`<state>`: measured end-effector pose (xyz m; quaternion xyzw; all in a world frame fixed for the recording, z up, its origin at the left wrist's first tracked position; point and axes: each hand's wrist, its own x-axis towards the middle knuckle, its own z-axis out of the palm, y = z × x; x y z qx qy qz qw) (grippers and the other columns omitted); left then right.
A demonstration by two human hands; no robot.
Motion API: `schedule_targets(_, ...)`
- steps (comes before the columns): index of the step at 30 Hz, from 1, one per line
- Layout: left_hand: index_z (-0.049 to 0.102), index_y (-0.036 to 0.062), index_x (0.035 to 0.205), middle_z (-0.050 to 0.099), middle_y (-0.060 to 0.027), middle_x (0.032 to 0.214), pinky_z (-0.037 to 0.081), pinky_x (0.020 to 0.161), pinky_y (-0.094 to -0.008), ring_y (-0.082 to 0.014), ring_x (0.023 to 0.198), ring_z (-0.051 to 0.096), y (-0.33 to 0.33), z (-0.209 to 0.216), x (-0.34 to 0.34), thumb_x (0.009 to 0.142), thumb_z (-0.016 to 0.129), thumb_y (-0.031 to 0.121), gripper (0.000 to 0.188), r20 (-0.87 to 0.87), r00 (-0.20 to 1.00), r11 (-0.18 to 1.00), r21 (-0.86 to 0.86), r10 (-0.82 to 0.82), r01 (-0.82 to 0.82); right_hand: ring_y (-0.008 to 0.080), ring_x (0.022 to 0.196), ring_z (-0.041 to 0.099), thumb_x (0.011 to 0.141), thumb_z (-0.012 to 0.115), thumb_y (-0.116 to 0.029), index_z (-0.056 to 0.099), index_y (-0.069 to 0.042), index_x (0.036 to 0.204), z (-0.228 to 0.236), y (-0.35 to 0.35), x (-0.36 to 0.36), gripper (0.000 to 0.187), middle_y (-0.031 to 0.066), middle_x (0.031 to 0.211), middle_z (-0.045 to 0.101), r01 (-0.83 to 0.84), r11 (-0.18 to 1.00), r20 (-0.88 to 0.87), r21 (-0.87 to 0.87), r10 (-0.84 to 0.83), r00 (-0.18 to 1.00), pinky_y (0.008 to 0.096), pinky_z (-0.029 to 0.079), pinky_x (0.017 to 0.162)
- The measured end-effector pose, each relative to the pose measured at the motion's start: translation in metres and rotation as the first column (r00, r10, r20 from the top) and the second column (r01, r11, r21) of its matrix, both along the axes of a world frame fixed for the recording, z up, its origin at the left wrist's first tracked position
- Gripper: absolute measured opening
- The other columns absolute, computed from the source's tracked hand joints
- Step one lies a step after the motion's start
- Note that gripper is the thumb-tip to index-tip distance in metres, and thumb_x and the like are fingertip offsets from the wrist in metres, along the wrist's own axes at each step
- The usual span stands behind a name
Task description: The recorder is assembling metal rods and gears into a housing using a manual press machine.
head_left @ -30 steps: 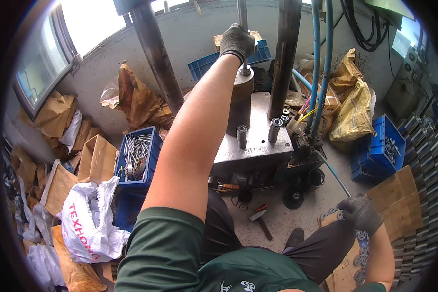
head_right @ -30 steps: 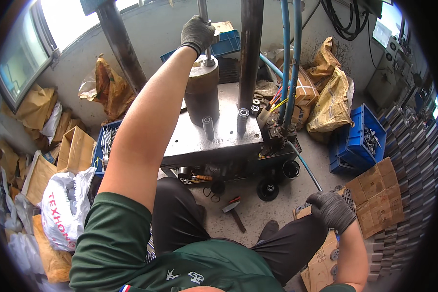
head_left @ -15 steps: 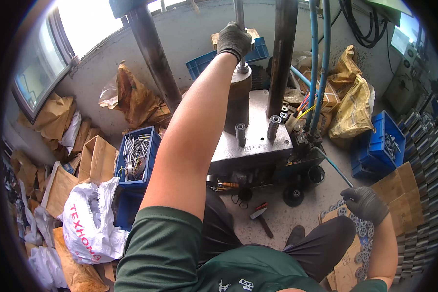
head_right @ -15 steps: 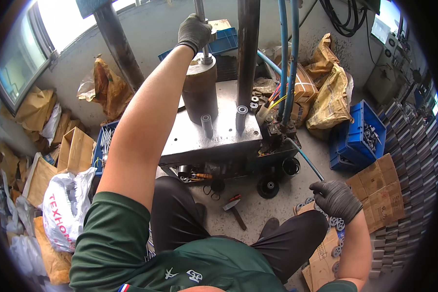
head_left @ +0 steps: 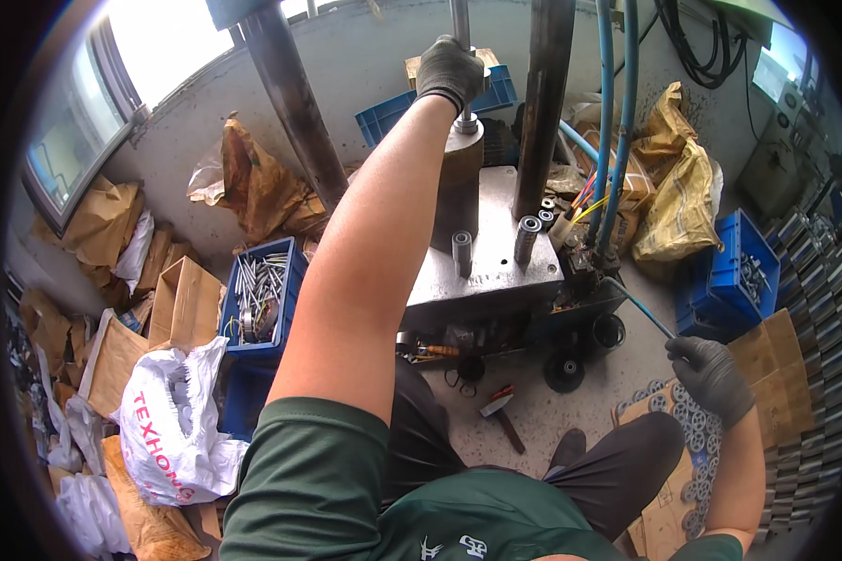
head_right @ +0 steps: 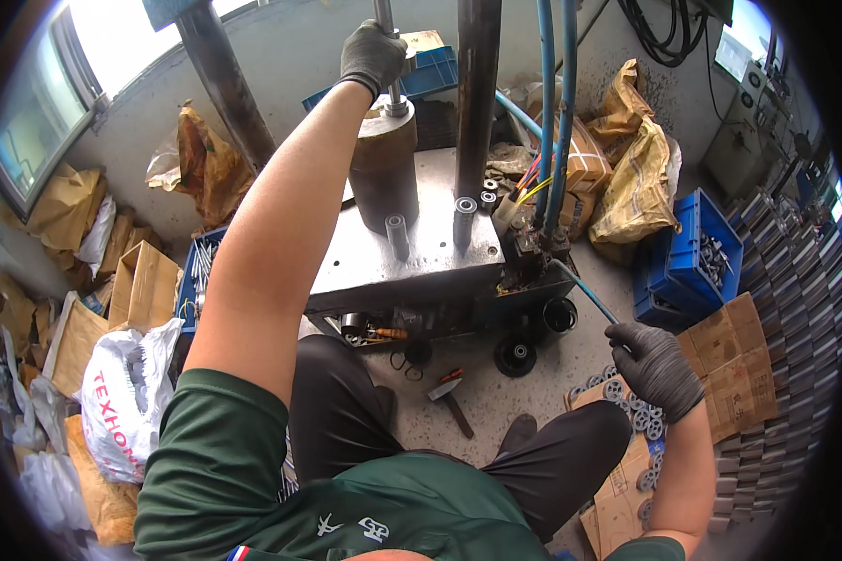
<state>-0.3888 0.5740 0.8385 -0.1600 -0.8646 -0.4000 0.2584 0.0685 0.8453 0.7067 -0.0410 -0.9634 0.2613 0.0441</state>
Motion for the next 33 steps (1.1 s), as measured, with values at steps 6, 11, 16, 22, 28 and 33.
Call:
schedule_targets(6,0.071,0.0041,0.114,0.076,-0.0218,0.107,0.058,0.097,-0.0433,-0.0366,0.105,0.074,-0.002,-0.002,-0.003,0.089,0.069,0.025,0.032,0.005,1.000,0.999,-0.042,-0.002,0.002,0.0389,0.090,0.073,0.088,0.068,-0.013,0.075,-0.002,0.111,0.009,-0.007,0.001,0.027,0.0230,0.097,0.074,-0.030,0.993,0.077,0.111,0.021,0.997,0.0444,0.058,0.082)
schedule_targets(11,0.072,0.0042,0.114,0.076,-0.0216,0.107,0.058,0.097,-0.0432,-0.0362,0.105,0.074,0.001,-0.005,-0.008,0.089,0.069,0.025,0.032,-0.022,1.000,1.000,-0.015,0.014,-0.014,0.0396,0.090,0.072,0.088,0.067,-0.014,0.075,-0.003,0.113,-0.001,0.002,0.001,0.029,0.0234,0.096,0.074,-0.012,1.000,0.192,-0.013,0.015,0.981,0.0451,0.058,0.083)
schedule_targets(16,0.072,0.0042,0.114,0.076,-0.0214,0.107,0.058,0.097,-0.0434,-0.0362,0.105,0.074,0.002,-0.004,-0.005,0.089,0.069,0.025,0.032,0.002,1.000,1.000,-0.001,0.003,-0.003,0.0144,0.084,0.070,0.093,0.066,-0.006,0.072,0.003,0.120,0.001,0.007,0.004,0.028,0.0094,0.096,0.076,-0.069,0.996,0.323,0.057,0.048,0.945,0.0301,0.057,0.076)
schedule_targets(22,0.072,0.0040,0.114,0.077,-0.0211,0.106,0.058,0.096,-0.0434,-0.0356,0.104,0.074,0.000,-0.005,-0.005,0.089,0.070,0.025,0.033,-0.023,1.000,1.000,-0.010,0.006,-0.006,0.0149,0.086,0.072,0.092,0.066,-0.005,0.072,0.002,0.120,-0.003,0.010,-0.002,0.029,0.0120,0.098,0.077,-0.030,0.999,0.188,-0.039,0.037,0.982,0.0304,0.058,0.078)
schedule_targets(28,0.068,0.0003,0.115,0.076,-0.0251,0.104,0.057,0.097,-0.0438,-0.0373,0.105,0.074,-0.001,-0.006,-0.001,0.088,0.070,0.020,0.034,-0.012,1.000,1.000,0.024,-0.019,0.019,0.0191,0.089,0.074,0.091,0.067,-0.007,0.073,-0.001,0.120,0.008,0.001,0.000,0.030,0.0160,0.100,0.077,-0.146,0.980,0.350,0.132,0.091,0.932,0.0323,0.059,0.081)
schedule_targets(33,0.069,0.0018,0.116,0.076,-0.0241,0.103,0.057,0.096,-0.0437,-0.0360,0.104,0.075,0.000,-0.006,0.002,0.088,0.070,0.021,0.034,-0.010,1.000,1.000,0.028,-0.006,0.006,0.0371,0.087,0.074,0.089,0.069,-0.007,0.074,-0.001,0.112,0.005,0.003,-0.007,0.024,0.0225,0.095,0.074,0.050,0.994,0.117,-0.092,-0.039,0.992,0.0410,0.059,0.082)
